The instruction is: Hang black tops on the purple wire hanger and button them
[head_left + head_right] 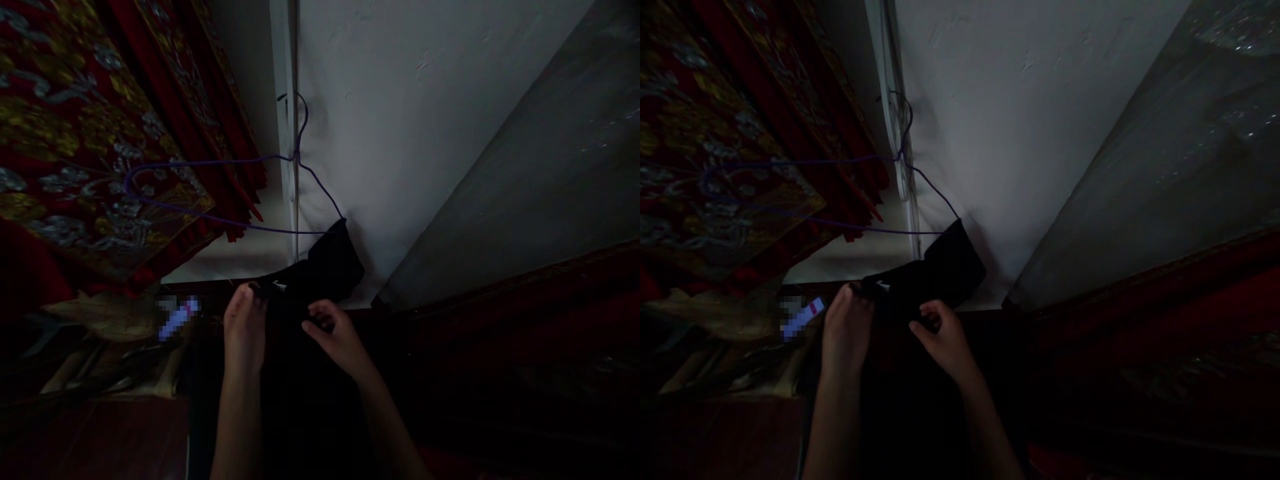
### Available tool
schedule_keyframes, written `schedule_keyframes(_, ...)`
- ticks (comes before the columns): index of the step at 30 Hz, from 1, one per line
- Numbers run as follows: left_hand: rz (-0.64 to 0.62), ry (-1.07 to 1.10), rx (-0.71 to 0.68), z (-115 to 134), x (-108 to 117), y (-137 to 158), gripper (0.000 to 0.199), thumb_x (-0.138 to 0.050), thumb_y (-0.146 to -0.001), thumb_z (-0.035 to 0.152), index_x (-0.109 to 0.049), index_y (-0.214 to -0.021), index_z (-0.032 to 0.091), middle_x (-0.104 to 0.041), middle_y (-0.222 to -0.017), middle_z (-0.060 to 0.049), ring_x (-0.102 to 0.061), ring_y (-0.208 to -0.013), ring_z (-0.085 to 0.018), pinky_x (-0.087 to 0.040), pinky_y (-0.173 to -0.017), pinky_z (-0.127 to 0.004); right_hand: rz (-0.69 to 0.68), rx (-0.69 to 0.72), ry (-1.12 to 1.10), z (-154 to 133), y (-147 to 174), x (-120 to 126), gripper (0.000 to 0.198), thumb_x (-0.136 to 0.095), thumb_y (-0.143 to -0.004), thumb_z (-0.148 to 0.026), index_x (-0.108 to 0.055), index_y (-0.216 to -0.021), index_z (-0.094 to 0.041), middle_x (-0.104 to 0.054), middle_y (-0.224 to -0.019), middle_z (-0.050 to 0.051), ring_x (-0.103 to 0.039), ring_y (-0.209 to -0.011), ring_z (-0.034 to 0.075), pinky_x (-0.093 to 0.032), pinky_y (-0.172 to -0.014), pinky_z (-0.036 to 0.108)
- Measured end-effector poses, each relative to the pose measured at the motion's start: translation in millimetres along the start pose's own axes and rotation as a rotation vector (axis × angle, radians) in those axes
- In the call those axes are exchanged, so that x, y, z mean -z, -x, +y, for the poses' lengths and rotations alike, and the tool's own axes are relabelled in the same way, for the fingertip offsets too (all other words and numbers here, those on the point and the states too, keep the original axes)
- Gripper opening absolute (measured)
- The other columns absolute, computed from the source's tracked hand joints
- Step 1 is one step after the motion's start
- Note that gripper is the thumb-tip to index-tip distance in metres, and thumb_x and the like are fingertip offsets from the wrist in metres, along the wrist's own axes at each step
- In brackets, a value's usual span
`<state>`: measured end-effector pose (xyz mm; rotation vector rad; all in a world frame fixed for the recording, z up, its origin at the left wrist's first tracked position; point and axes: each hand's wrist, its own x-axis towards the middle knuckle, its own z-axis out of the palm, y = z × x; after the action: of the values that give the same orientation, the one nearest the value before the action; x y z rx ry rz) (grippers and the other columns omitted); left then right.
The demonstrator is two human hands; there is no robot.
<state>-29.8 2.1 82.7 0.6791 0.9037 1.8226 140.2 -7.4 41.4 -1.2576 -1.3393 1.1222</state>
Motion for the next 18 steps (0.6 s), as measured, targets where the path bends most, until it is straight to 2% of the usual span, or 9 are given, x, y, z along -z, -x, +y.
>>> schedule_keyframes(2, -0.081, -0.148, -0.006, -6.6, -11.7, 11.5, 0.029, -0.081, -0.078, 0.046, -0.071, -0.081, 0.020, -0.069, -0.081, -0.001, -0.065, -0.077, -0.016, -0.053, -0.072, -0.025, -0.058, 0.120, 0.016, -6.5, 2.7, -5.8, 0.053, -0.082, -0.070, -0.029, -0.065, -0.119, -0.023, -0.069, -0.122, 0.008, -0.064, -0.112, 0.026, -0.048, -0.099, 0.038)
schedule_keyframes(3, -0.129, -0.232, -0.018, -9.6, -16.6, 15.7, 0.029, -0.079, -0.080, 0.047, -0.071, -0.079, 0.019, -0.069, -0.079, -0.001, -0.065, -0.076, -0.016, -0.053, -0.071, -0.025, -0.089, 0.159, -0.001, -9.9, 3.7, -9.2, 0.056, -0.080, -0.073, -0.027, -0.062, -0.126, -0.025, -0.067, -0.128, 0.008, -0.062, -0.119, 0.026, -0.046, -0.105, 0.039)
schedule_keyframes(5, -0.228, -0.373, -0.068, -12.7, -22.7, 19.7, 0.028, -0.075, -0.084, 0.047, -0.072, -0.079, 0.019, -0.070, -0.079, -0.002, -0.065, -0.077, -0.018, -0.054, -0.073, -0.027, -0.124, 0.188, -0.054, -15.3, 3.5, -15.0, 0.042, -0.068, -0.084, -0.024, -0.063, -0.126, -0.025, -0.069, -0.125, 0.007, -0.064, -0.117, 0.025, -0.046, -0.106, 0.038)
schedule_keyframes(7, -0.292, -0.468, -0.164, -11.1, -22.5, 17.5, 0.024, -0.072, -0.088, 0.044, -0.074, -0.083, 0.021, -0.071, -0.085, -0.003, -0.067, -0.084, -0.020, -0.055, -0.080, -0.029, -0.124, 0.177, -0.089, -19.3, -0.8, -16.2, 0.028, -0.054, -0.090, -0.023, -0.070, -0.114, -0.024, -0.073, -0.111, 0.006, -0.068, -0.106, 0.024, -0.050, -0.100, 0.037)
schedule_keyframes(9, -0.335, -0.541, -0.226, -7.1, -14.9, 11.3, 0.023, -0.069, -0.091, 0.043, -0.075, -0.102, 0.024, -0.072, -0.105, -0.005, -0.068, -0.103, -0.023, -0.053, -0.093, -0.032, -0.132, 0.167, -0.078, -25.6, -9.1, -10.7, 0.025, -0.050, -0.091, -0.026, -0.074, -0.100, -0.023, -0.074, -0.095, 0.004, -0.068, -0.092, 0.024, -0.053, -0.088, 0.036)
schedule_keyframes(11, -0.436, -0.620, -0.157, -3.8, -1.4, 5.0, 0.040, -0.061, -0.095, 0.049, -0.068, -0.127, 0.026, -0.067, -0.131, -0.008, -0.060, -0.126, -0.027, -0.046, -0.109, -0.036, -0.192, 0.186, -0.039, -37.9, -20.3, 0.8, 0.024, -0.051, -0.090, -0.029, -0.074, -0.089, -0.022, -0.073, -0.083, 0.002, -0.067, -0.082, 0.023, -0.052, -0.077, 0.033)
schedule_keyframes(13, -0.602, -0.751, 0.023, -2.8, 14.4, 0.5, 0.054, -0.052, -0.097, 0.059, -0.062, -0.138, 0.025, -0.064, -0.142, -0.009, -0.055, -0.135, -0.030, -0.042, -0.115, -0.040, -0.298, 0.263, 0.006, -57.0, -34.8, 15.8, 0.022, -0.052, -0.087, -0.028, -0.072, -0.080, -0.021, -0.071, -0.077, 0.002, -0.066, -0.078, 0.021, -0.051, -0.073, 0.031)
schedule_keyframes(16, -0.873, -1.001, 0.229, -2.0, 34.8, -5.1, 0.055, -0.050, -0.096, 0.063, -0.071, -0.124, 0.021, -0.073, -0.128, -0.008, -0.066, -0.119, -0.031, -0.050, -0.107, -0.042, -0.410, 0.448, 0.105, -89.2, -65.8, 37.1, 0.022, -0.049, -0.083, -0.020, -0.070, -0.078, -0.021, -0.071, -0.075, 0.001, -0.066, -0.076, 0.019, -0.051, -0.073, 0.030)
schedule_keyframes(18, -0.961, -1.132, 0.234, 3.0, 44.8, -11.9, 0.050, -0.053, -0.096, 0.061, -0.073, -0.116, 0.020, -0.077, -0.118, -0.008, -0.071, -0.107, -0.030, -0.054, -0.099, -0.040, -0.311, 0.591, 0.164, -104.2, -93.7, 46.1, 0.026, -0.046, -0.081, -0.014, -0.070, -0.082, -0.021, -0.072, -0.080, 0.001, -0.067, -0.079, 0.018, -0.051, -0.079, 0.030)
